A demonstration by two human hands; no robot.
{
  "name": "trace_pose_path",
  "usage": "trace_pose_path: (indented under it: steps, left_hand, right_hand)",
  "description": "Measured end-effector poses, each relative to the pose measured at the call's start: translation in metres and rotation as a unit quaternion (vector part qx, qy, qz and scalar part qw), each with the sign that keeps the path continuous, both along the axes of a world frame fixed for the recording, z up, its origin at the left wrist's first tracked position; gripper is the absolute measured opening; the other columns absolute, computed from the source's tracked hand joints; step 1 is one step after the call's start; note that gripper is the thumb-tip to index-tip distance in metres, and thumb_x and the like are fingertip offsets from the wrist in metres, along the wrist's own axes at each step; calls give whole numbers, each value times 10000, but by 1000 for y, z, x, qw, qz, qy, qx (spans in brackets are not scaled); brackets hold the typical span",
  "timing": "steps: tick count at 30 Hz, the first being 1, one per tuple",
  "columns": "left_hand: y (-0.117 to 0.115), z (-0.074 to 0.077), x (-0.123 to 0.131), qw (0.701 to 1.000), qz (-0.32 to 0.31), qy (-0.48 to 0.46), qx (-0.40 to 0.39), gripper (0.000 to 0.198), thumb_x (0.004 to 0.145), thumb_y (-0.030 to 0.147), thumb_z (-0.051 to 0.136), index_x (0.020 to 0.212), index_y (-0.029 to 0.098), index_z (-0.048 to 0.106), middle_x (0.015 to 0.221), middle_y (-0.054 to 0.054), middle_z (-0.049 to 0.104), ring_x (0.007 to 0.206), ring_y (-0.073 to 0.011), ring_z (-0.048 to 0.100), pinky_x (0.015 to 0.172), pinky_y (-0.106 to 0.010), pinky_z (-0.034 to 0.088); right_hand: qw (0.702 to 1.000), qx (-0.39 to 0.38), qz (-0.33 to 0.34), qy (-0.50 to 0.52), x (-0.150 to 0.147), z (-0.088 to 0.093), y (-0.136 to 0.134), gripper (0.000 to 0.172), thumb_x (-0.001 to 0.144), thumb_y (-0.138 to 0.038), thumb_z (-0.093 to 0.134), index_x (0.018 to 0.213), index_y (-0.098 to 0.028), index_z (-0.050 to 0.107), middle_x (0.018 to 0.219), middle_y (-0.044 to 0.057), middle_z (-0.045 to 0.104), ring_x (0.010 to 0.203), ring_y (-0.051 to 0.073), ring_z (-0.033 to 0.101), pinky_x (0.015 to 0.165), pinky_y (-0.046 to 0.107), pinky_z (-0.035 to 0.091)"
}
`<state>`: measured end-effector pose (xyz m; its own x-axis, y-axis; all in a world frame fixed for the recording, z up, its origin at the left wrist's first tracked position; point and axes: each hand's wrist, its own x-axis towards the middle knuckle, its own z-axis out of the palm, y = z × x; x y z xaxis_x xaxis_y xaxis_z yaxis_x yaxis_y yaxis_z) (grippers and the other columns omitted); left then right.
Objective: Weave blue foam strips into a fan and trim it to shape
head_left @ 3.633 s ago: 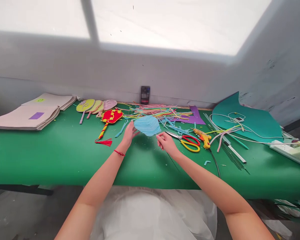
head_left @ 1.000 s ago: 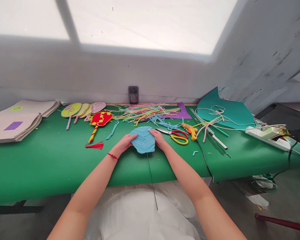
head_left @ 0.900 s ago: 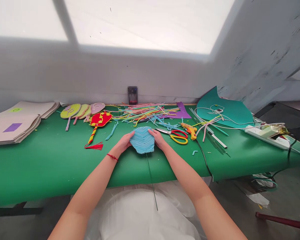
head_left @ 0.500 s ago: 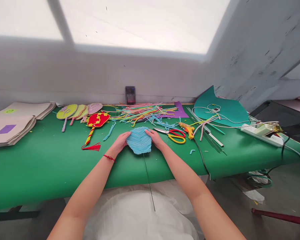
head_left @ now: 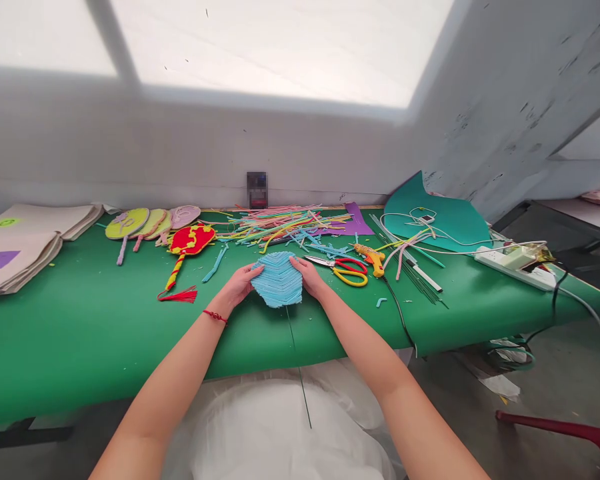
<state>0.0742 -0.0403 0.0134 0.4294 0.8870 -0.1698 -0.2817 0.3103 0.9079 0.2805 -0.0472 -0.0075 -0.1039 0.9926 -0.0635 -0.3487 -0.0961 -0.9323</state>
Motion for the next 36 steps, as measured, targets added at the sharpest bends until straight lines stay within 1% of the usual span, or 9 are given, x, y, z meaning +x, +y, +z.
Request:
trace_pose_path:
  steps: [4, 9, 14, 18, 21, 25, 29, 32, 36]
  left_hand:
    - [-1, 1, 0, 1000, -23, -14, 15, 408, 652, 327, 808, 985, 125, 687, 908, -80, 708, 726, -153, 633, 675, -264, 495]
    - [-1, 0, -1, 998, -46, 26, 29, 450, 649, 332, 801, 1041, 154, 670, 992, -83, 706, 817, -183, 644, 730, -294, 497]
    - [4, -5, -3, 987, -27, 143, 65, 529, 619, 424, 789, 1051, 141, 678, 1020, -107, 710, 888, -240, 647, 775, -341, 486]
    - [8, -11, -2, 973, -12, 189, 132, 543, 603, 482, 779, 1010, 132, 692, 1054, -115, 704, 950, -269, 637, 857, -377, 470]
    - [8, -13, 1, 966, 12, 208, 151, 553, 622, 532, 749, 1003, 136, 691, 1047, -114, 704, 951, -270, 632, 845, -375, 478]
    - [7, -12, 1, 972, 55, 188, 132, 543, 609, 558, 746, 934, 127, 690, 967, -105, 712, 867, -235, 638, 772, -334, 494]
    - [8, -10, 0, 984, 83, 141, 77, 559, 575, 547, 776, 930, 127, 675, 893, -90, 709, 753, -191, 636, 680, -300, 499]
    - [6, -6, -1, 990, 79, 105, 42, 545, 610, 544, 760, 963, 137, 671, 905, -92, 709, 738, -175, 643, 660, -287, 507]
    - [1, 0, 0, 993, 12, 111, 30, 475, 649, 485, 766, 951, 130, 673, 918, -114, 716, 760, -181, 665, 709, -304, 533]
  right_hand:
    - [1000, 5, 1, 26, 1, 2, -1, 376, 670, -498, 750, 882, -194, 685, 879, 29, 715, 792, 172, 650, 764, 305, 505]
    - [999, 13, -8, 32, 2, 3, -1, 362, 614, -464, 789, 829, -202, 663, 812, 1, 696, 725, 151, 627, 713, 284, 486]
    - [1000, 11, 9, -5, 0, 1, -1, 394, 594, -487, 786, 816, -187, 660, 756, -1, 670, 691, 146, 598, 682, 279, 473]
    - [998, 15, -39, -46, -1, -2, 3, 406, 584, -528, 772, 738, -175, 644, 675, -22, 629, 629, 124, 552, 631, 260, 438]
    - [996, 22, -63, -65, -1, -4, 5, 426, 581, -562, 757, 710, -176, 634, 676, -26, 622, 614, 111, 534, 616, 253, 427]
    - [995, 27, -44, -86, 0, -5, 4, 436, 637, -606, 701, 759, -194, 627, 647, -36, 596, 562, 102, 508, 534, 240, 405]
    - [993, 36, -5, -115, 1, -6, 3, 447, 672, -627, 669, 820, -211, 596, 546, -66, 511, 408, 77, 403, 383, 221, 303]
    - [991, 56, -38, -116, 3, -7, 4, 458, 677, -643, 657, 829, -221, 565, 511, -82, 464, 360, 73, 368, 333, 219, 263]
    - [988, 60, -111, -95, 6, -7, 8, 475, 671, -645, 657, 865, -229, 536, 544, -83, 466, 366, 78, 402, 336, 231, 327]
